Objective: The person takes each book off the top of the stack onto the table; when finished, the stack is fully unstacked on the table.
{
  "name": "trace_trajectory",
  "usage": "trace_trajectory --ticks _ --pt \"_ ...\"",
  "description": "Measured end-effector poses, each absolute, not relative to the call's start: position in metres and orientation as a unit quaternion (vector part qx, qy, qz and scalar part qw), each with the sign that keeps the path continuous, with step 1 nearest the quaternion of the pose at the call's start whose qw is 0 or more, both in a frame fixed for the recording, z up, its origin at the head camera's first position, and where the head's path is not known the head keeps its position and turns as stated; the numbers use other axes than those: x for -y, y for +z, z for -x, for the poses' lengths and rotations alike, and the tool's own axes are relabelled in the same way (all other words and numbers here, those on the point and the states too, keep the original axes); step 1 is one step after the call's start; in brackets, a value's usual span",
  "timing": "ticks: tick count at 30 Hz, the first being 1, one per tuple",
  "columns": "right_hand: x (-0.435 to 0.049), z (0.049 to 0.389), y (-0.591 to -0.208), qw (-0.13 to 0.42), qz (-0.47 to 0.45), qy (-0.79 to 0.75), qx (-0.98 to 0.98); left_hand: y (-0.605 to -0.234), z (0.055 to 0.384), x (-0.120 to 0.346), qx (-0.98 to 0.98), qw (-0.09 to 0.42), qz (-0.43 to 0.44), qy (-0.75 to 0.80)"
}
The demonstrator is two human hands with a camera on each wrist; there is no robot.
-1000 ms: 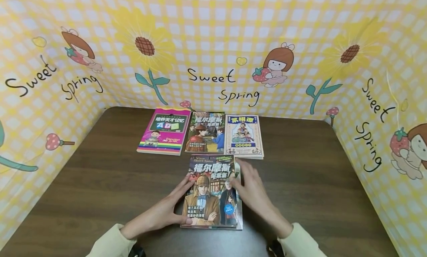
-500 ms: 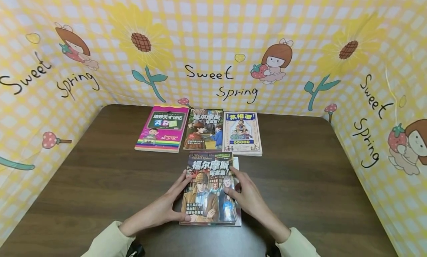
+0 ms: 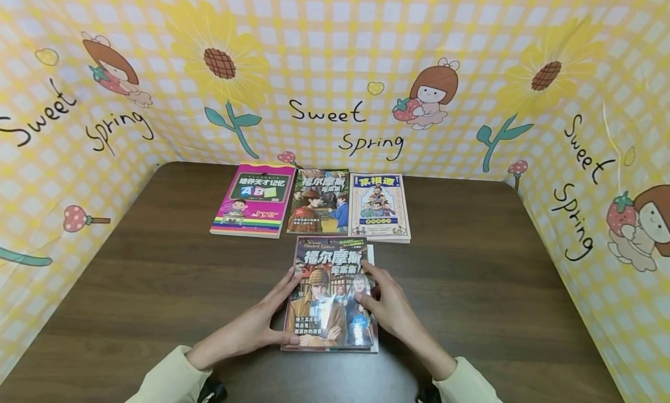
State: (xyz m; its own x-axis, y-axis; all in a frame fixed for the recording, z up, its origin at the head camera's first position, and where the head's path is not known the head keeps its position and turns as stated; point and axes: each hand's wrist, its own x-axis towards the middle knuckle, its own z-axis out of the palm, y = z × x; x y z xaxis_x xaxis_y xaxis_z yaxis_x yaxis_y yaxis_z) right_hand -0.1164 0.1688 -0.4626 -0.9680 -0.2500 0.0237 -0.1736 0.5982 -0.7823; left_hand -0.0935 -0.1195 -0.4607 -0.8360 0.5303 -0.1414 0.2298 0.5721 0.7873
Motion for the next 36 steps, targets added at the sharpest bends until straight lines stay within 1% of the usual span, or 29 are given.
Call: trace_trajectory --ticks 7,16,21,29,36 --pt "-0.172 0.118 -0.461 0.051 0.118 -0.435 -0.891 -0.462 0.095 0.121 -0.871 0.177 -0.228 0.398" --pt "-0.178 0.122 -0.456 0.07 0.118 -0.449 -0.883 -0.461 0.095 0.121 -0.87 0.203 -0.215 0.395" --pt "-0.183 0.123 -0.455 0.073 0.122 -0.461 -0.876 -0.462 0.094 0.122 -0.872 0.201 -0.217 0.391" --pt "-0.2 0.132 -0.453 0.115 0.146 -0.514 -0.837 -0.461 0.095 0.122 -0.872 0.206 -0.217 0.387" --pt "-0.218 0.14 -0.436 0.149 0.137 -0.507 -0.838 -0.46 0.095 0.121 -0.87 0.212 -0.216 0.39"
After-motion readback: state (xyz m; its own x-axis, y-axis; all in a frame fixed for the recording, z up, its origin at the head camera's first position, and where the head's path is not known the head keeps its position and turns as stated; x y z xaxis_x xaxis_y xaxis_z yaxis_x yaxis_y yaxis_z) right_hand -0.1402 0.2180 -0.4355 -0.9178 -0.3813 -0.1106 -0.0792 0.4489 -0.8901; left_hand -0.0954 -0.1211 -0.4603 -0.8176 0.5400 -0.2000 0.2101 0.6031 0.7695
